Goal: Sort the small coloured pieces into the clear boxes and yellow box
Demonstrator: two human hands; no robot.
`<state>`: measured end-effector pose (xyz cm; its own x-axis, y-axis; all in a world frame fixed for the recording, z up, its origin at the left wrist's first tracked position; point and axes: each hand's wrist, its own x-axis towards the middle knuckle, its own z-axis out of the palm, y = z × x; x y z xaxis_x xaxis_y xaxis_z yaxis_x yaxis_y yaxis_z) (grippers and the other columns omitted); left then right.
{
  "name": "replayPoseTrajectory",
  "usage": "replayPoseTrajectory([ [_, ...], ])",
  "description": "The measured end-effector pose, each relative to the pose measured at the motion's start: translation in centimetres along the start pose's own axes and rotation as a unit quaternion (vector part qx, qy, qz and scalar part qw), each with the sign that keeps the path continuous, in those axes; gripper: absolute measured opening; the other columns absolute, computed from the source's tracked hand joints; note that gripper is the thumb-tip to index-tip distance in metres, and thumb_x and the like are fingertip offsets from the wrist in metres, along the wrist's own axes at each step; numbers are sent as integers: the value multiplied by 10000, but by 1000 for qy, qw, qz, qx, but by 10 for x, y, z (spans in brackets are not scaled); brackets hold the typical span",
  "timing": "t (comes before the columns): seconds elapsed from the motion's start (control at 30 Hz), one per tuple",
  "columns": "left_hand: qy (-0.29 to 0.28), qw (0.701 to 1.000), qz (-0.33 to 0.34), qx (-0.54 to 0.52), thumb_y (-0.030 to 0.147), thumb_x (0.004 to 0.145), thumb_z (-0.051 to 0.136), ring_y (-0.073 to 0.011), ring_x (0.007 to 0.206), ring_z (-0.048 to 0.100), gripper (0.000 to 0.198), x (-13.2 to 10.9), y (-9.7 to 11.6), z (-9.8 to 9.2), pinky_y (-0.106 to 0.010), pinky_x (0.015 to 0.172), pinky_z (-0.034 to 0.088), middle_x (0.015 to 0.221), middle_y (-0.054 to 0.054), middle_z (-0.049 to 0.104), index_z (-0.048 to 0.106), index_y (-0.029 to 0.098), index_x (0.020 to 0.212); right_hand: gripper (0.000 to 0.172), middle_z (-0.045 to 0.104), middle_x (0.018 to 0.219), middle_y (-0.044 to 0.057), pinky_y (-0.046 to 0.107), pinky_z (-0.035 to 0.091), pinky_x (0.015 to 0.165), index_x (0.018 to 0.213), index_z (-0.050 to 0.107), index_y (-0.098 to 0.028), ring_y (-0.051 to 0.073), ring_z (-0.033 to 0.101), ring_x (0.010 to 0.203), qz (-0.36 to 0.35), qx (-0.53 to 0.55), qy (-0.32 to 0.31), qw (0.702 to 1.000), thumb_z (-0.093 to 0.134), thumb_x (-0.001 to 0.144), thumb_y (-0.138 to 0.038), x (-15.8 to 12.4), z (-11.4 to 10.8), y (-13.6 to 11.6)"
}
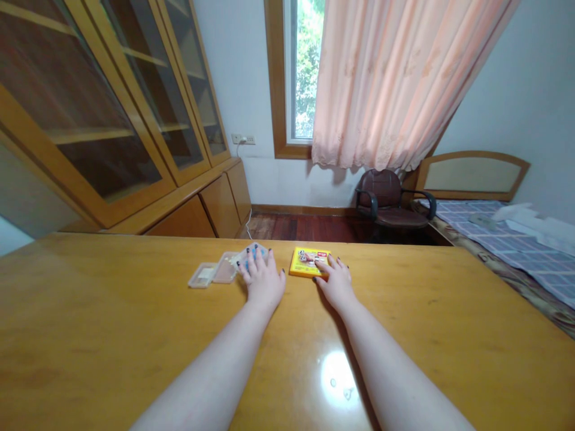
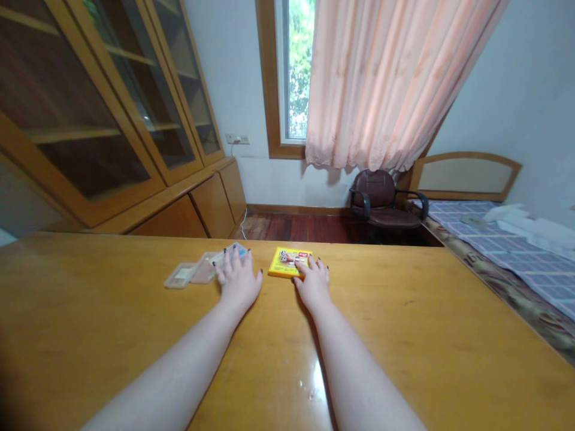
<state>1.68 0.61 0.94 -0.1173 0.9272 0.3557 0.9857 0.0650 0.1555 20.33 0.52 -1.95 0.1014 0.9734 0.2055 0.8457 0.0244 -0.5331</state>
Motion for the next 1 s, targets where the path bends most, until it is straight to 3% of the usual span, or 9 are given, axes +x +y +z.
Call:
replayPoseTrajectory([
  [0.1,-28,999,-25,16,384,735,532,-375,1344,70,672,0,-3,6,-598,1038,38,1455,-192,195,364,136,1337,439,411,1361,64,484,205,1025,1153,583,-300,309,303,1262,-5,1,-1,1000,617,720,-368,-1,0,0],
  [0.27,-45,998,-10,34,374,760,492,-355,1334,143,675,-1,-2,8,-639,1016,13,1438,-194,243,317,118,1359,403,401,1366,94,468,224,1024,1160,581,-272,297,331,1256,-5,7,-7,1000,536,778,-392,-1,-1,-2],
  [0.4,-27,999,16,31,370,770,478,-336,1338,143,657,-1,0,5,-630,1027,22,1441,-172,249,320,121,1357,389,429,1343,90,435,279,1003,1148,588,-265,276,400,1208,-8,5,7,1000,511,788,-393,-1,-2,-2],
  [0.5,2,999,-24,28,408,765,497,-373,1335,120,666,4,-6,4,-630,1020,79,1451,-186,211,330,144,1354,431,414,1351,109,427,287,1004,1164,577,-231,281,397,1212,-6,5,8,1000,532,770,-401,-1,-1,-1],
  [0.6,3,998,-65,10,409,780,489,-389,1316,175,627,9,-15,5,-648,996,131,1426,-204,258,359,156,1338,466,387,1372,123,429,281,1012,1188,561,-214,291,390,1220,-11,8,-5,1000,546,763,-406,0,-1,0],
  [0.73,2,999,-48,-11,305,811,454,-337,1277,286,487,12,-19,7,-644,1010,118,1369,-135,391,421,218,1289,467,382,1382,101,437,268,1022,1217,533,-242,272,389,1230,-25,18,-30,999,550,769,-370,-1,-1,0],
  [0.9,2,998,-60,-21,274,803,475,-338,1208,381,477,12,-16,6,-641,997,165,1349,-148,400,434,223,1275,444,376,1390,76,438,249,1034,1220,523,-270,248,361,1259,-44,41,-54,997,532,789,-372,-3,-5,-4],
  [1.0,32,997,-52,-36,261,806,479,-334,1195,389,450,12,-14,4,-602,1012,193,1339,-145,404,462,216,1254,442,367,1396,73,434,242,1038,1219,523,-271,241,364,1259,-55,55,-65,995,538,785,-355,-5,-8,-8],
])
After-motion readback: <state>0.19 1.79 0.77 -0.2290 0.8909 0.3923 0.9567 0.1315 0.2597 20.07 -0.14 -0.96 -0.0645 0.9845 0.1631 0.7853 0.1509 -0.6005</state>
